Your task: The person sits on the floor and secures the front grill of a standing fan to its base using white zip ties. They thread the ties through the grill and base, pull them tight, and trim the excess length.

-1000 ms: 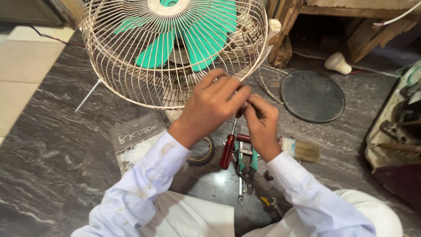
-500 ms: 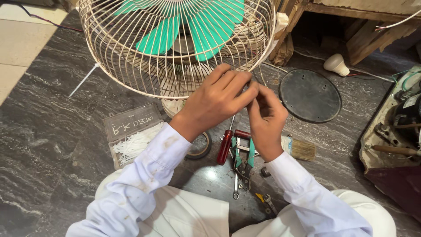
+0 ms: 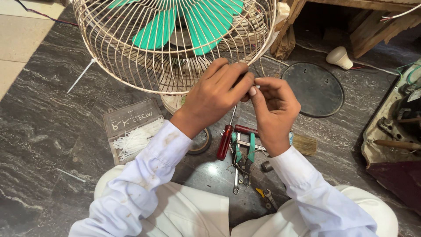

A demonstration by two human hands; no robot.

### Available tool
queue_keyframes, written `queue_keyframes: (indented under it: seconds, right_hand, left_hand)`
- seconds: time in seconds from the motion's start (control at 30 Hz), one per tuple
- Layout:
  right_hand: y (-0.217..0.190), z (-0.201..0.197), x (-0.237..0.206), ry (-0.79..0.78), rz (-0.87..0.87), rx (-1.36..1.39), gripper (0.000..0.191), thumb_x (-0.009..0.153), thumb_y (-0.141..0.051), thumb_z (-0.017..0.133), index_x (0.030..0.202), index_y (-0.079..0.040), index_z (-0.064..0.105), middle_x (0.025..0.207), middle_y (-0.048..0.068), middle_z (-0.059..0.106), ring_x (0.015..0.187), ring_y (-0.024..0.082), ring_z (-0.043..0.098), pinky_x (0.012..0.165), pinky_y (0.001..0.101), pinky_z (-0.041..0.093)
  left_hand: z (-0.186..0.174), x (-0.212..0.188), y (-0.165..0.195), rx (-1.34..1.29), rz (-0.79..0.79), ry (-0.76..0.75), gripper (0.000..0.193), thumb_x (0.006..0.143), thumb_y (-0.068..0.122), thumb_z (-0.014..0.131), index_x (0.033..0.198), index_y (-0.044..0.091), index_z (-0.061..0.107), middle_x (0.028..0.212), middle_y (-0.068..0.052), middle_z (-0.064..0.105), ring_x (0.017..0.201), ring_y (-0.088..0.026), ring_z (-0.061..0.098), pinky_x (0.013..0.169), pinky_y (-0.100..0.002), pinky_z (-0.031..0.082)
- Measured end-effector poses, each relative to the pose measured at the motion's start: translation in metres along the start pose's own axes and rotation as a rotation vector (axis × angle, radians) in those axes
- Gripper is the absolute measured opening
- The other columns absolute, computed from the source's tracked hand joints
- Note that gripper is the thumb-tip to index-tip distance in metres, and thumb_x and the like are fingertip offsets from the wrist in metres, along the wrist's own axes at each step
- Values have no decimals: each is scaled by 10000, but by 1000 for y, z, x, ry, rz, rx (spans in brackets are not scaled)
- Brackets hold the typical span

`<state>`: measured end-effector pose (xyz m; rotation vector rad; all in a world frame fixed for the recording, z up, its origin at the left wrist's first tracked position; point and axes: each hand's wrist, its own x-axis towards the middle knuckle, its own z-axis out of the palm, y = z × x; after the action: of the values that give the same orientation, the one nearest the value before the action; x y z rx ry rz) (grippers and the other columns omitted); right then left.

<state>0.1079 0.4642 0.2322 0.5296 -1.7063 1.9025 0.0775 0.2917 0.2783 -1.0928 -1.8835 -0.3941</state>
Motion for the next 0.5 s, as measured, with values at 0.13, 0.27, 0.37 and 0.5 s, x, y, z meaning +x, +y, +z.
queue_keyframes:
  seconds: [0.13,0.27,0.37,0.5]
  right_hand:
    - [-3,0,2,5,38,-6,156,1019,53,687,1161,39,624,1028,105,720,918,138,721,830,266,607]
    - [-2,2,5,17,21,-47,118,1020,70,698,1136,58,677,1035,107,721,910,147,712,826,289,620]
    - [-1,1,6,39,-52,-77,98,958,59,686,1050,47,656,1115,70,656,932,117,663,813,271,604]
    - [2,0,2,16,-4,-103,130,1021,48,702,1145,51,665,1093,86,728,994,122,699,914,263,594]
  left_hand:
    - [4,-3,3,-22,-23,20,266,903,133,771,1106,-11,677,1131,-121,645,1040,-276,641,999,-418,511]
    - [8,-6,2,-5,-48,42,244,885,91,745,1095,-18,687,1132,-124,654,1043,-292,641,991,-403,521]
    - [10,-7,3,6,-49,50,234,894,63,728,1109,-19,684,1146,-125,652,1058,-281,645,1006,-403,519]
    - [12,-7,4,-3,-72,54,225,896,65,729,1098,-16,673,1126,-115,646,1049,-283,641,1008,-410,521]
